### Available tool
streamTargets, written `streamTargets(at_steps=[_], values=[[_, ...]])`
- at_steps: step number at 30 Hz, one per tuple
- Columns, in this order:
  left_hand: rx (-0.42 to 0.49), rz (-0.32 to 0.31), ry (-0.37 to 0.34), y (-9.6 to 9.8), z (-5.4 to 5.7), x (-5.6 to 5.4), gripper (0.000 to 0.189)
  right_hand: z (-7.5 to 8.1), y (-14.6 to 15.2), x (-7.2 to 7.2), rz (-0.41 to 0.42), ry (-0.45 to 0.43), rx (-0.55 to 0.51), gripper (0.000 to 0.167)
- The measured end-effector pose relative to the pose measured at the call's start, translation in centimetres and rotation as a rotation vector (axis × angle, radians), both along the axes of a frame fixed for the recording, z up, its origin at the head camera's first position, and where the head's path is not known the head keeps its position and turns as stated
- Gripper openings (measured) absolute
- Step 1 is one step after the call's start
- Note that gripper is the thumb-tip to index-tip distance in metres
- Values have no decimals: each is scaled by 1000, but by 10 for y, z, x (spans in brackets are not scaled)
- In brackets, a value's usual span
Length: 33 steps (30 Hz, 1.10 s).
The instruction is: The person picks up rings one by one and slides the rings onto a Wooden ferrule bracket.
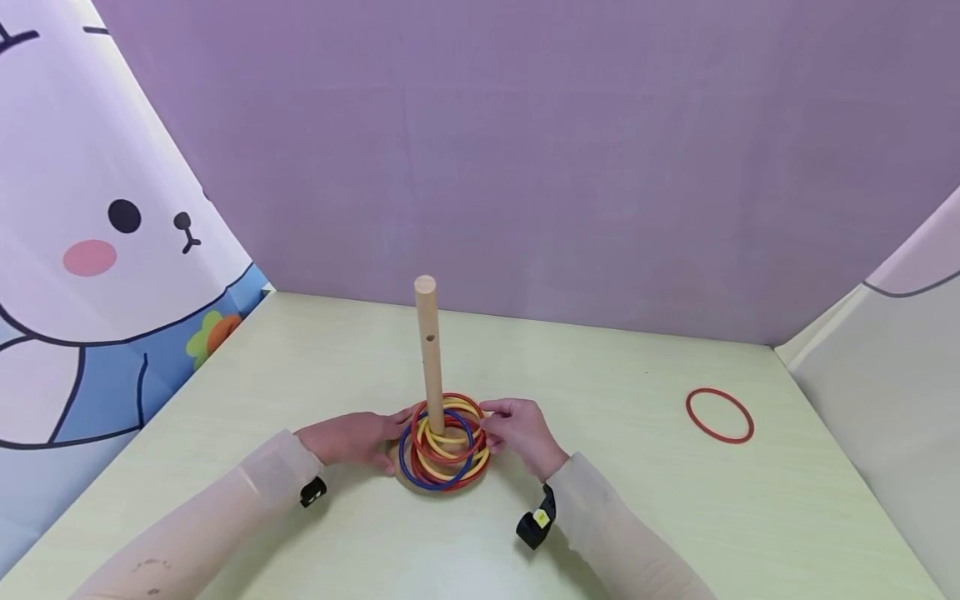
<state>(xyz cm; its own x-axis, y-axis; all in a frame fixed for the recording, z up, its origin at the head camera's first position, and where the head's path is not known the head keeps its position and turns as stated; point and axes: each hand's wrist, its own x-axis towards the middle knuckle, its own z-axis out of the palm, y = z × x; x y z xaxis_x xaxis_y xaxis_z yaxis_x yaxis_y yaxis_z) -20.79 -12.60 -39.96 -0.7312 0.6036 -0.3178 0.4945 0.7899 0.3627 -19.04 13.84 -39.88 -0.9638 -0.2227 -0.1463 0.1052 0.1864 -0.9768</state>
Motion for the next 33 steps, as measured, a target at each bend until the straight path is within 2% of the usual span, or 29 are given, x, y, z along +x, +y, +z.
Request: streamTargets(at_steps=[5,10,16,23,29,33], values=[[11,8,-15,-1,-1,-1,73,-3,5,-1,-19,-1,36,38],[19,6,-17,-2,-2,-2,74,-3,25,-4,-36,10,84,39],[24,15,-30,-1,-3,-3,72,-5,69,-7,-45,24,197,42],[19,-4,-30,-3,-2,-3,72,-10,121,-3,-65,36,304,44],[20,12,-25,-6,-4,0,70,-13,162,-2,-56,43,404,47],[22,-5,-17,-7,-4,1,73,-12,190,-2,-63,148,535,45]])
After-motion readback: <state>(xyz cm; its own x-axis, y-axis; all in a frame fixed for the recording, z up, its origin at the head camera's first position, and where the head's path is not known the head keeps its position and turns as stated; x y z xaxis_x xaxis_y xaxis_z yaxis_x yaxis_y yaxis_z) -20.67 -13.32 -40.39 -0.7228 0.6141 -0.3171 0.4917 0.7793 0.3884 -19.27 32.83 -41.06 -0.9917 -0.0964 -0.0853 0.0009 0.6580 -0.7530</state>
